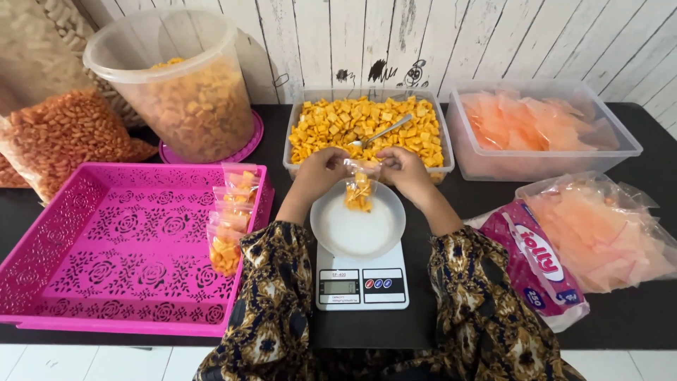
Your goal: The person is packaging snacks by scooping them into small plastic bags, weighing each bag on a digital scale, and then placing the filled bags into a pink plastic tray.
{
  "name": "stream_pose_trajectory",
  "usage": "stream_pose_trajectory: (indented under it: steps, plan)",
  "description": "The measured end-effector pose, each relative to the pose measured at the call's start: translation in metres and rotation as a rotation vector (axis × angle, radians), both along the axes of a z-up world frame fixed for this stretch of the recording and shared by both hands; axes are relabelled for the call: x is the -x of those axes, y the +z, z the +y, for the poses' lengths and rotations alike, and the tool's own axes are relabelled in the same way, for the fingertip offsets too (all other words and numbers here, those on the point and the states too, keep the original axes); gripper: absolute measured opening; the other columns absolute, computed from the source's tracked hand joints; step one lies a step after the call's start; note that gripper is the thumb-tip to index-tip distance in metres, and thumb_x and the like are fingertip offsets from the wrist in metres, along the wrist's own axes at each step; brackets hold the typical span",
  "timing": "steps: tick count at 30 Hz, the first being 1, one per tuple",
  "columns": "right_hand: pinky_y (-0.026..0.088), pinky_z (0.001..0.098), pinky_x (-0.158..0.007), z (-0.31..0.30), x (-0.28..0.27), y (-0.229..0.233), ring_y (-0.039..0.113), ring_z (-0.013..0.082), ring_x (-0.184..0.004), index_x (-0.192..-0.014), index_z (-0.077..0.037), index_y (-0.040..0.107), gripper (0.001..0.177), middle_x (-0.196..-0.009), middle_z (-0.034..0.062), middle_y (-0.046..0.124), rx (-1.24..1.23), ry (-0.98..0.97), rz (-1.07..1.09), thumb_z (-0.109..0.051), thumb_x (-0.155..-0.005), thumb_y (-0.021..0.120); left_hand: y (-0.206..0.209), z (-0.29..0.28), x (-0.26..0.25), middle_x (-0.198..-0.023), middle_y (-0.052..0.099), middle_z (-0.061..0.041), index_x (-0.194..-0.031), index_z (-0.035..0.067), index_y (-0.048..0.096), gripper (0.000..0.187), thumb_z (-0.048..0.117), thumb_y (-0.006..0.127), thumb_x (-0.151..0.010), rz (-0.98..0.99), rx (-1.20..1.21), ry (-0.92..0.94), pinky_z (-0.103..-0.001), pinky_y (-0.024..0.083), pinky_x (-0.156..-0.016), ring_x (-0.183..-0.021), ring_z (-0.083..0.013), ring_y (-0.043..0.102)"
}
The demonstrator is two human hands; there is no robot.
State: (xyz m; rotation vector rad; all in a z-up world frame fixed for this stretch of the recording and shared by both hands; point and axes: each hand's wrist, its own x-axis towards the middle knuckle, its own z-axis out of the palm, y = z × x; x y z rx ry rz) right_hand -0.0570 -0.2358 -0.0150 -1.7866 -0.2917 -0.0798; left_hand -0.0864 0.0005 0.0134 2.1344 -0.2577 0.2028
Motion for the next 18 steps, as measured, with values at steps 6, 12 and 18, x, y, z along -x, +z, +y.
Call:
stream_pose_trajectory:
  steps: [6, 12, 18]
  plan:
    - [0.059, 0.0269, -0.071, -0.018, 0.002, 0.000, 0.068, 0.0116, -0.084, -0.117, -0.015, 0.072, 0.033, -0.098, 0.0041, 0.073, 0.130, -0.107, -0.036, -0.018, -0.084, 0.072, -0.018, 0.022, -0.006, -0.099, 0.076, -0.001, -0.116, 0.026, 0.072, 0.036, 0.024, 0.072, -0.080, -0.072, 0.034, 0.130, -0.038, 0.056, -0.090, -0.100, -0.0234, 0.072]
    - [0.059, 0.0275, -0.068, -0.043, 0.014, 0.004, 0.069, 0.0167, -0.085, -0.114, -0.016, 0.073, 0.029, -0.095, 0.0077, 0.071, 0.068, -0.250, -0.031, -0.015, -0.086, 0.072, -0.005, 0.045, 0.010, -0.099, 0.076, -0.006, -0.116, 0.019, 0.073, 0.031, 0.021, 0.075, -0.085, -0.111, 0.138, 0.189, -0.038, 0.056, -0.089, -0.096, -0.0240, 0.072]
    - [0.063, 0.0240, -0.067, -0.068, 0.021, 0.010, 0.073, 0.0172, -0.083, -0.113, -0.006, 0.071, 0.024, -0.093, 0.0114, 0.071, -0.109, -0.333, 0.050, -0.014, -0.090, 0.073, 0.011, 0.049, 0.032, -0.096, 0.075, -0.005, -0.115, 0.016, 0.073, 0.029, 0.019, 0.076, -0.086, -0.093, 0.198, 0.195, -0.033, 0.056, -0.084, -0.090, -0.0172, 0.070]
